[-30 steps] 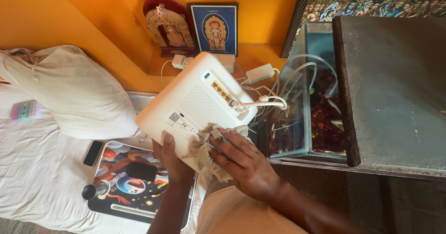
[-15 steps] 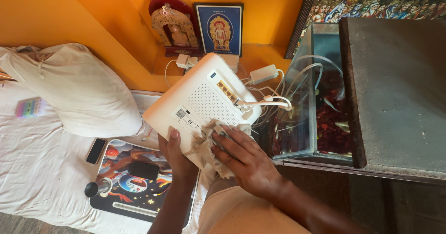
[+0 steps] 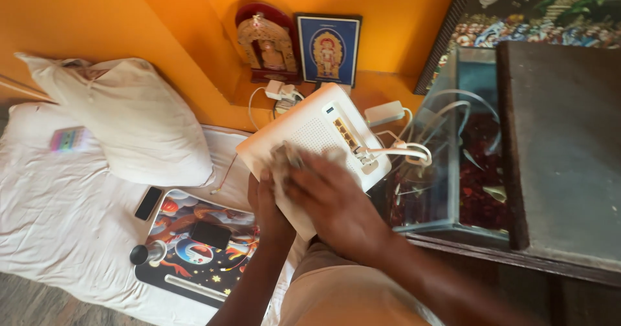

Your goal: The person wipes a white router with a cloth, cleaning its top, sides, and back ports. They then wipe the surface of a nearby shelf and place the router on it.

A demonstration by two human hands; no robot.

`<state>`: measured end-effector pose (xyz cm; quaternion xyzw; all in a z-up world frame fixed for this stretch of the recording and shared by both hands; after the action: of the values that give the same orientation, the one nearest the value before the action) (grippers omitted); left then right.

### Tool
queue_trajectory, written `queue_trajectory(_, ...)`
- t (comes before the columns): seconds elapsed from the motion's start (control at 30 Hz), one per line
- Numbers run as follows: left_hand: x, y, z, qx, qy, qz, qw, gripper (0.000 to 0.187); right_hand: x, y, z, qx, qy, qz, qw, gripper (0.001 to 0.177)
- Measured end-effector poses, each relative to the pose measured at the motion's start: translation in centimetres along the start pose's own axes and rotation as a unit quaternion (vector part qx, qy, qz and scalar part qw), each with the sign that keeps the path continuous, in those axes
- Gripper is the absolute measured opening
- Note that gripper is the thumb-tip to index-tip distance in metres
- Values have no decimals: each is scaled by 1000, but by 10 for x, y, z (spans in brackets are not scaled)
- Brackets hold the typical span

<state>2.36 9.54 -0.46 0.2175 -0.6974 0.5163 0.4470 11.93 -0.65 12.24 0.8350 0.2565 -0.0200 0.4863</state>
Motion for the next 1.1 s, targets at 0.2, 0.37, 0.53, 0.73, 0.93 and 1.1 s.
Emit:
queue_trajectory(0.2, -15, 26, -1, 47, 22, 11, 999, 47, -20, -4, 33, -48, 4, -2, 999, 42)
queue_trajectory(0.37, -25, 11, 4, 35, 49, 38, 997, 44, -2, -12, 1, -29, -37, 28, 999, 38)
queue_trajectory(0.53, -13, -2, 7, 50, 64, 64, 995, 47, 8, -16, -17, 14, -60, 35, 997, 43)
queue_trajectory(0.73, -3, 13, -13, 78, 38, 99, 991, 52, 68, -55, 118, 216, -388, -483, 755, 35)
queue_trajectory(0.93, -11, -5, -13, 63, 41, 129, 989, 52, 101, -148, 156, 120, -503, -674, 528, 60)
queue_trajectory(1.1, -7, -22, 2, 5, 45, 93, 995, 53, 116, -134, 125, 87, -545, -625, 552, 81)
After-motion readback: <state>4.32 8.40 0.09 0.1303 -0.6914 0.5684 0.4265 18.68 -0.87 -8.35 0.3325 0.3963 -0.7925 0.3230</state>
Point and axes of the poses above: each hand's wrist, its own z-axis away from the middle knuckle, its own y-axis out of the back of the hand, x = y × z, the point moved 8 cm from there along -z, towards the middle knuckle, and after that the axes turned 7 degrees about -x, right-handed, at the moved point
